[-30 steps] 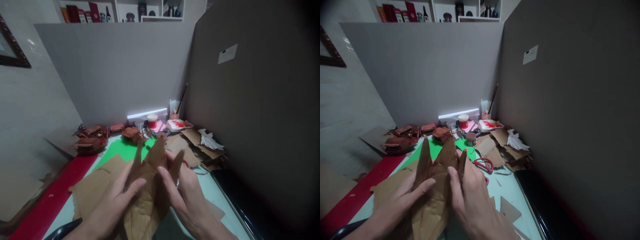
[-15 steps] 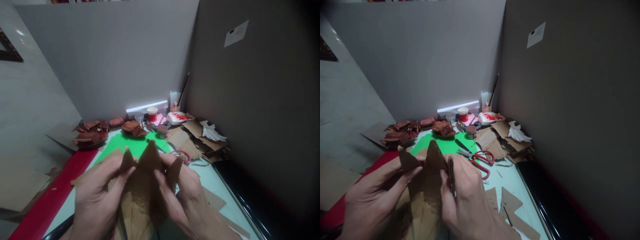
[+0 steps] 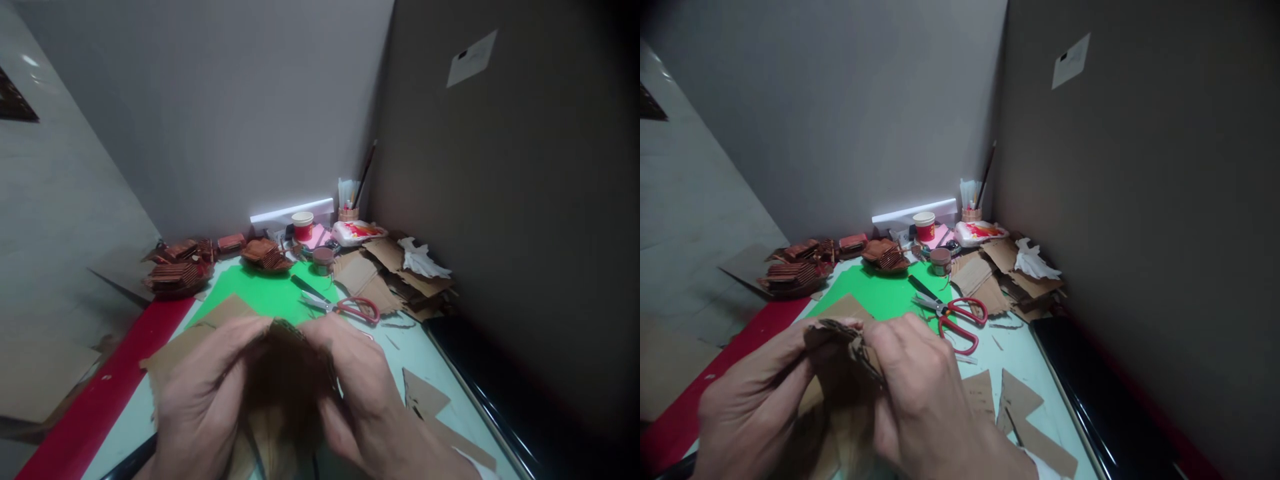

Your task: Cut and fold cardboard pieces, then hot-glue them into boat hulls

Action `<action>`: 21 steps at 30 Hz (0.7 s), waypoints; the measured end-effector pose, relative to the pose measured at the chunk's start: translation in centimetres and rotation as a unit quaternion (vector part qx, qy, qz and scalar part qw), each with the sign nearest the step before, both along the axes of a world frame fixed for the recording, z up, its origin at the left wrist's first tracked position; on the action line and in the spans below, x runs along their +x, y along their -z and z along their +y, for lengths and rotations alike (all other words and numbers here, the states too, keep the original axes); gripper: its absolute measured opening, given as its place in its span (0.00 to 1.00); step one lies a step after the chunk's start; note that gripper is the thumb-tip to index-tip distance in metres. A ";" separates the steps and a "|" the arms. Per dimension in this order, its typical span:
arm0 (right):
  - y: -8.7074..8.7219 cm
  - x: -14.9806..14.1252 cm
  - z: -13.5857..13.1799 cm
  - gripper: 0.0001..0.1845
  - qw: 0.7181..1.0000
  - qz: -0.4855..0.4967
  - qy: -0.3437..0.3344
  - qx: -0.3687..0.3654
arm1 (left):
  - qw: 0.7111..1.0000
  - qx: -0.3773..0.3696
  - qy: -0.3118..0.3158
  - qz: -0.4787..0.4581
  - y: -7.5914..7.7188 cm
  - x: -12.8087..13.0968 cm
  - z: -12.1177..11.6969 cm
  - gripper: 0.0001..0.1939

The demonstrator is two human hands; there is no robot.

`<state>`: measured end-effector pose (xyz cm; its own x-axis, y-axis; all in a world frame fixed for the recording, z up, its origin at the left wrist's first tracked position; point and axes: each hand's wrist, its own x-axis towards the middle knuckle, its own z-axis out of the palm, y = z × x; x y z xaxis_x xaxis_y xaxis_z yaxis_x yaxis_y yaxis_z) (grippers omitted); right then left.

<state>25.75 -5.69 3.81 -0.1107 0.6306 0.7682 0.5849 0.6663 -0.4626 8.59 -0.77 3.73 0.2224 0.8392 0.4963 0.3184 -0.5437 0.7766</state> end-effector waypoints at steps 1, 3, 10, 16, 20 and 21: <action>0.1 -0.1 0.1 0.11 1.000 -0.001 0.006 0.000 | 1.000 -0.015 -0.018 -0.006 0.1 0.1 -0.2 0.11; 0.4 -0.3 0.2 0.12 0.999 -0.020 0.031 -0.005 | 0.997 -0.037 -0.061 -0.016 0.2 0.5 -0.6 0.09; 1.1 -0.6 0.4 0.13 0.994 -0.066 0.009 -0.092 | 0.997 -0.073 -0.012 -0.014 -0.1 1.2 -1.1 0.09; -0.4 0.1 -0.5 0.09 0.967 -0.109 0.037 -0.227 | 0.995 -0.093 0.020 0.036 -0.2 0.8 -0.1 0.08; -1.3 1.0 -0.8 0.04 0.984 -0.056 0.057 -0.158 | 0.995 -0.093 -0.024 0.031 -0.9 0.5 0.2 0.10; -1.4 1.1 -0.8 0.04 0.988 -0.041 0.054 -0.141 | 0.996 -0.081 -0.028 0.028 -1.1 0.4 0.3 0.10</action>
<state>26.87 -6.50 5.20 -0.0857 0.8302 0.5508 0.6889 0.4488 -0.5692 8.97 -0.45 4.83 0.1960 0.9190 0.3420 0.3908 -0.3931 0.8323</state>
